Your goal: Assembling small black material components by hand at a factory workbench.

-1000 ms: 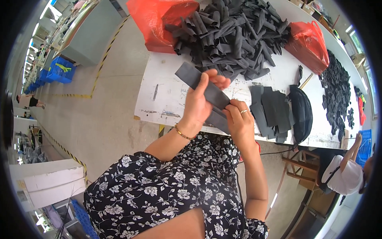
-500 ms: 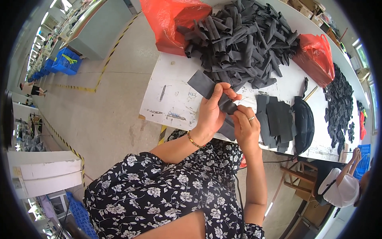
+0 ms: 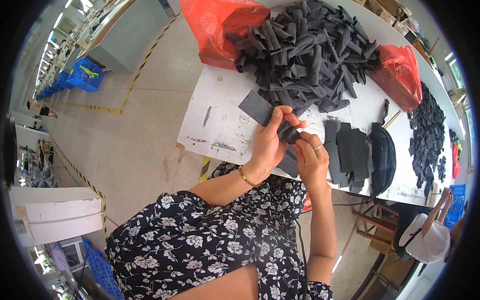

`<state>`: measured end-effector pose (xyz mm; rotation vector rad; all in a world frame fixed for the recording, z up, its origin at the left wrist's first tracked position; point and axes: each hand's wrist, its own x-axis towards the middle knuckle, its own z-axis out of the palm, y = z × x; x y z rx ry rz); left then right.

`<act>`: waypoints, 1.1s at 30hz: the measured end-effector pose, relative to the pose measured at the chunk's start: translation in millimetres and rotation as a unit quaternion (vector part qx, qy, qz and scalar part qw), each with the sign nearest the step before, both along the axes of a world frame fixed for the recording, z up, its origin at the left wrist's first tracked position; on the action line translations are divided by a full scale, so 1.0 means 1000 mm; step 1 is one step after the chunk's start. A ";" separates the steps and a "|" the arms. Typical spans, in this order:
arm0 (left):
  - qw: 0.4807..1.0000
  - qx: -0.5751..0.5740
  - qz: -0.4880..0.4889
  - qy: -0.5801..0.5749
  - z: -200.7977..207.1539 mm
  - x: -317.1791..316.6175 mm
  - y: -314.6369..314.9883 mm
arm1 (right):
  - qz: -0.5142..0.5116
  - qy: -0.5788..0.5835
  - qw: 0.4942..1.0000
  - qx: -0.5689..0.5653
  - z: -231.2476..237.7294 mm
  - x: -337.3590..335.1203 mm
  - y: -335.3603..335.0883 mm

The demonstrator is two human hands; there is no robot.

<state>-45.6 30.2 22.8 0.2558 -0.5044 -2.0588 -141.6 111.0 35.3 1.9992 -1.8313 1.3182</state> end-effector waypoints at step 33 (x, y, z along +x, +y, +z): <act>0.998 -0.030 0.022 -0.041 -0.028 0.050 -0.053 | -0.093 -0.023 0.989 -0.113 -0.002 0.014 0.004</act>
